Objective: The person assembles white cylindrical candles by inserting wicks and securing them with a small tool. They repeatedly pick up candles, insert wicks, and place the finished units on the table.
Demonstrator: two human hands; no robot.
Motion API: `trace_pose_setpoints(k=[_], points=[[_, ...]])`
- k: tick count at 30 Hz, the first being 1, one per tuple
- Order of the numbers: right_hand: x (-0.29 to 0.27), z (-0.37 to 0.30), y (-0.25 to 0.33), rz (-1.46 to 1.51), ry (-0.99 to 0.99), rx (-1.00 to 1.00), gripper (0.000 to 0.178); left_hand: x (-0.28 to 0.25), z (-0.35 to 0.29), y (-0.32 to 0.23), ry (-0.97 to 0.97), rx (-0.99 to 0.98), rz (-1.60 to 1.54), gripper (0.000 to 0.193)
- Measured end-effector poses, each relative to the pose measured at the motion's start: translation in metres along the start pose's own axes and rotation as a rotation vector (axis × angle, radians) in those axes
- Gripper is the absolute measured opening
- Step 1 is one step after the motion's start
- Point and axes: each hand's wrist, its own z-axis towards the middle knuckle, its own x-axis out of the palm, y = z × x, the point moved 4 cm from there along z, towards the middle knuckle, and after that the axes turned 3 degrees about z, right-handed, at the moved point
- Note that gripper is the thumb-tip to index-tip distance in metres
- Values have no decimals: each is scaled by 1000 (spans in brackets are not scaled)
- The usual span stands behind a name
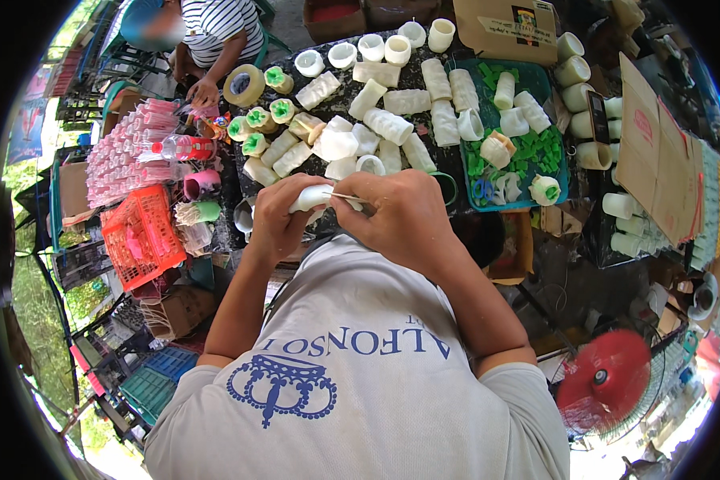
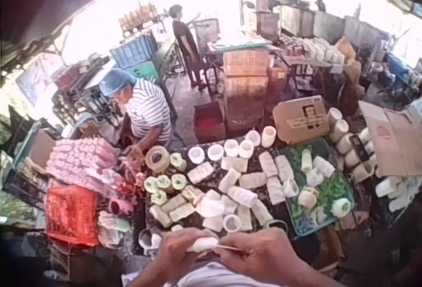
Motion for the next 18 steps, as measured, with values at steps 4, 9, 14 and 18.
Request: trace_pose_setpoints(k=[4, 9, 14, 18], points=[[0, -1, -1, -125, 2, -6, 13, -5, 5, -15, 37, 74, 115, 41], [8, 0, 0, -163, 18, -63, 12, -2, 4, -17, 81, 123, 157, 56], [17, 1, -11, -209, 119, -91, 10, 5, 6, -20, 69, 81, 128, 58], [14, -1, -18, -131, 66, -100, 8, 6, 2, -4, 87, 48, 117, 57]])
